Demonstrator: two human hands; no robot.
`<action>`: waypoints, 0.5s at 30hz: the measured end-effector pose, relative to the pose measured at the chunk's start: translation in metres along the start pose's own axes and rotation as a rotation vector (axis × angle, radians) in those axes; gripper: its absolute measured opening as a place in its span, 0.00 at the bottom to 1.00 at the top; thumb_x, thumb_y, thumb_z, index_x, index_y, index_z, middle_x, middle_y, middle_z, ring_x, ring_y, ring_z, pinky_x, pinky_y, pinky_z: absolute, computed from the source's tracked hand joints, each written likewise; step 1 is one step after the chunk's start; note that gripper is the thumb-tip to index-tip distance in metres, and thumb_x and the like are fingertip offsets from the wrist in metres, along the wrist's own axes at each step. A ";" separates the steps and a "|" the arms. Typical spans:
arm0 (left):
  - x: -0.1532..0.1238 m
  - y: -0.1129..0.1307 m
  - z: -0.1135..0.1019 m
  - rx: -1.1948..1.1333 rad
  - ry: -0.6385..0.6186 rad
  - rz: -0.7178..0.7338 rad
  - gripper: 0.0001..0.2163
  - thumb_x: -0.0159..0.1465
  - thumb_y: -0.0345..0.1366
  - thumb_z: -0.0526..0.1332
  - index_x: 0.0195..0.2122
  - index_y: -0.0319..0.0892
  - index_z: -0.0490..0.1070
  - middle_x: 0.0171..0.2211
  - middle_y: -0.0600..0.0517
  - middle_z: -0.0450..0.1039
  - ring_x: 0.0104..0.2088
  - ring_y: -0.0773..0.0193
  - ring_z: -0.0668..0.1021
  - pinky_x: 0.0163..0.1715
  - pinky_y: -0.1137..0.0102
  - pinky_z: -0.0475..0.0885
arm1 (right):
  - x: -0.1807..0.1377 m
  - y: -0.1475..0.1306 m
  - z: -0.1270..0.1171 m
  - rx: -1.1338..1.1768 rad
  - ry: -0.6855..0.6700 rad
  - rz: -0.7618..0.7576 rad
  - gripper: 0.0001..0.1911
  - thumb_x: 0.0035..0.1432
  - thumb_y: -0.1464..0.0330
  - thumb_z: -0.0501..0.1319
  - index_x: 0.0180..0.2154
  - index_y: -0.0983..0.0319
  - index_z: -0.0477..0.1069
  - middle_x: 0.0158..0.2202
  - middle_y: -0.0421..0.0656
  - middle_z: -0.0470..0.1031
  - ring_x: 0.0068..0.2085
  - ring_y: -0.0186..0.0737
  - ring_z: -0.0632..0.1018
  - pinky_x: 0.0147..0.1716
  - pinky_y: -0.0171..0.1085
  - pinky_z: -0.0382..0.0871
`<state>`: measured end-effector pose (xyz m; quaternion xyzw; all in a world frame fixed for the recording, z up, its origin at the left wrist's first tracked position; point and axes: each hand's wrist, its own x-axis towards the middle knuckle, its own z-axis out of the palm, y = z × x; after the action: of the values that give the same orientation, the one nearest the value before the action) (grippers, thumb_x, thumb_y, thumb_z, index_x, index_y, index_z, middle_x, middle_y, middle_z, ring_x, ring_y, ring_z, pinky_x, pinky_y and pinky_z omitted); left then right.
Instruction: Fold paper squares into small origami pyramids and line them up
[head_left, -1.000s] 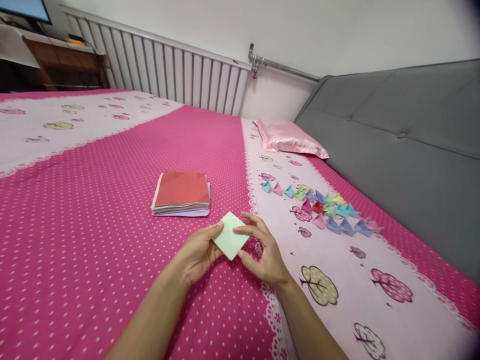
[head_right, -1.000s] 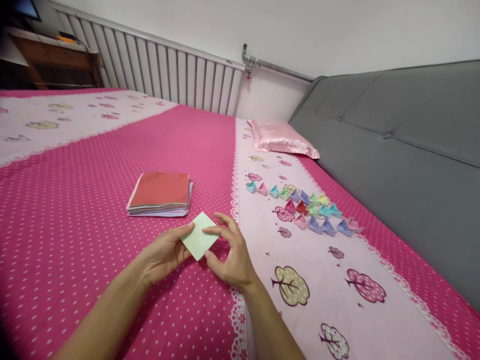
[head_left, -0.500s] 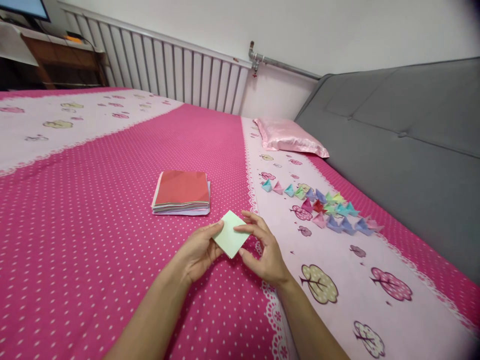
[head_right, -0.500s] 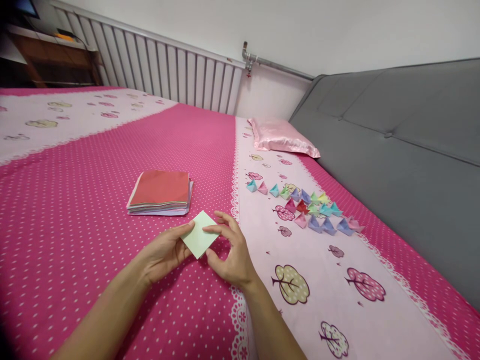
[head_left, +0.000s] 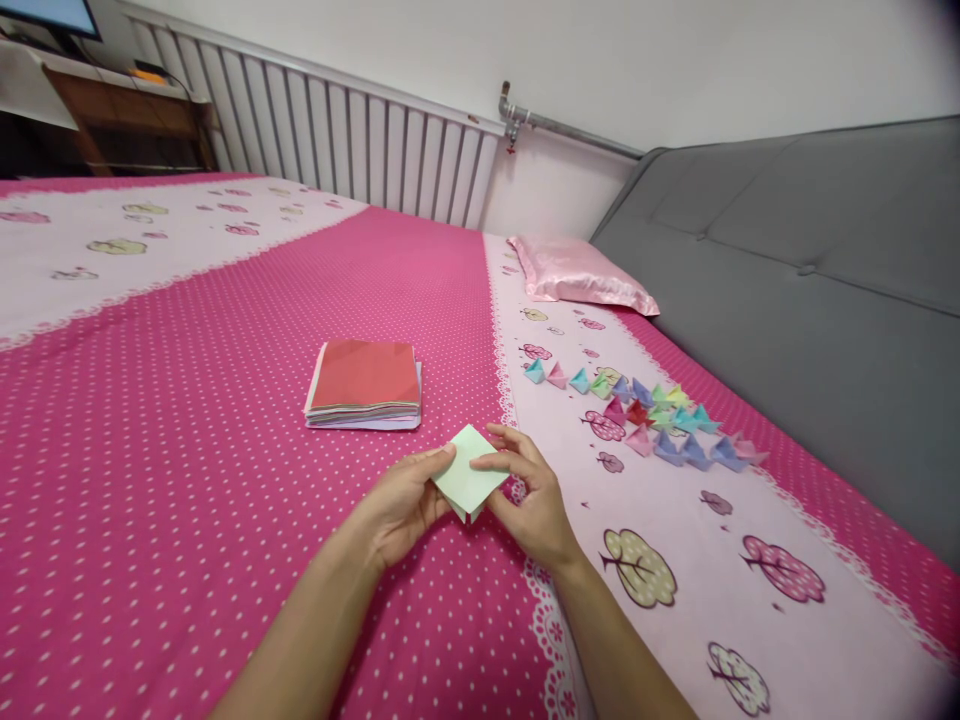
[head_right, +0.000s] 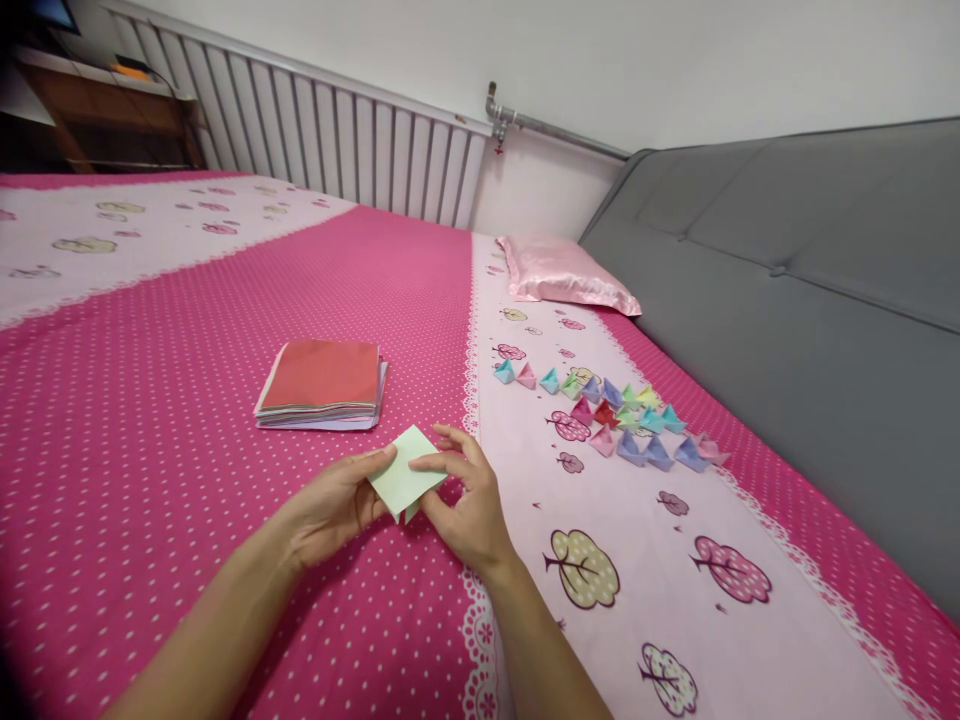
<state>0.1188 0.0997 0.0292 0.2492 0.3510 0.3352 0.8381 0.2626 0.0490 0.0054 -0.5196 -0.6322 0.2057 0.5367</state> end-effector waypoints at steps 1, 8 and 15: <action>-0.001 0.000 0.000 0.003 -0.013 -0.005 0.09 0.59 0.29 0.56 0.39 0.32 0.71 0.33 0.44 0.75 0.28 0.67 0.76 0.28 0.74 0.74 | 0.000 0.001 0.000 -0.001 0.004 0.002 0.13 0.46 0.75 0.60 0.36 0.56 0.75 0.52 0.43 0.64 0.51 0.42 0.67 0.51 0.42 0.60; -0.001 -0.002 -0.001 0.038 -0.094 -0.023 0.10 0.59 0.29 0.55 0.39 0.31 0.71 0.32 0.44 0.75 0.28 0.66 0.76 0.31 0.72 0.74 | -0.001 0.001 0.001 -0.005 0.061 0.048 0.07 0.48 0.71 0.63 0.32 0.57 0.76 0.48 0.44 0.67 0.48 0.42 0.70 0.49 0.41 0.63; 0.001 -0.004 -0.002 0.026 -0.103 -0.045 0.10 0.59 0.30 0.55 0.39 0.31 0.71 0.34 0.43 0.75 0.31 0.65 0.77 0.34 0.71 0.74 | 0.000 -0.004 0.002 -0.026 0.124 0.074 0.05 0.51 0.67 0.61 0.28 0.61 0.74 0.42 0.46 0.71 0.46 0.44 0.71 0.46 0.42 0.64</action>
<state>0.1188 0.0983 0.0249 0.2690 0.3170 0.2986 0.8591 0.2588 0.0476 0.0083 -0.5611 -0.5807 0.1847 0.5602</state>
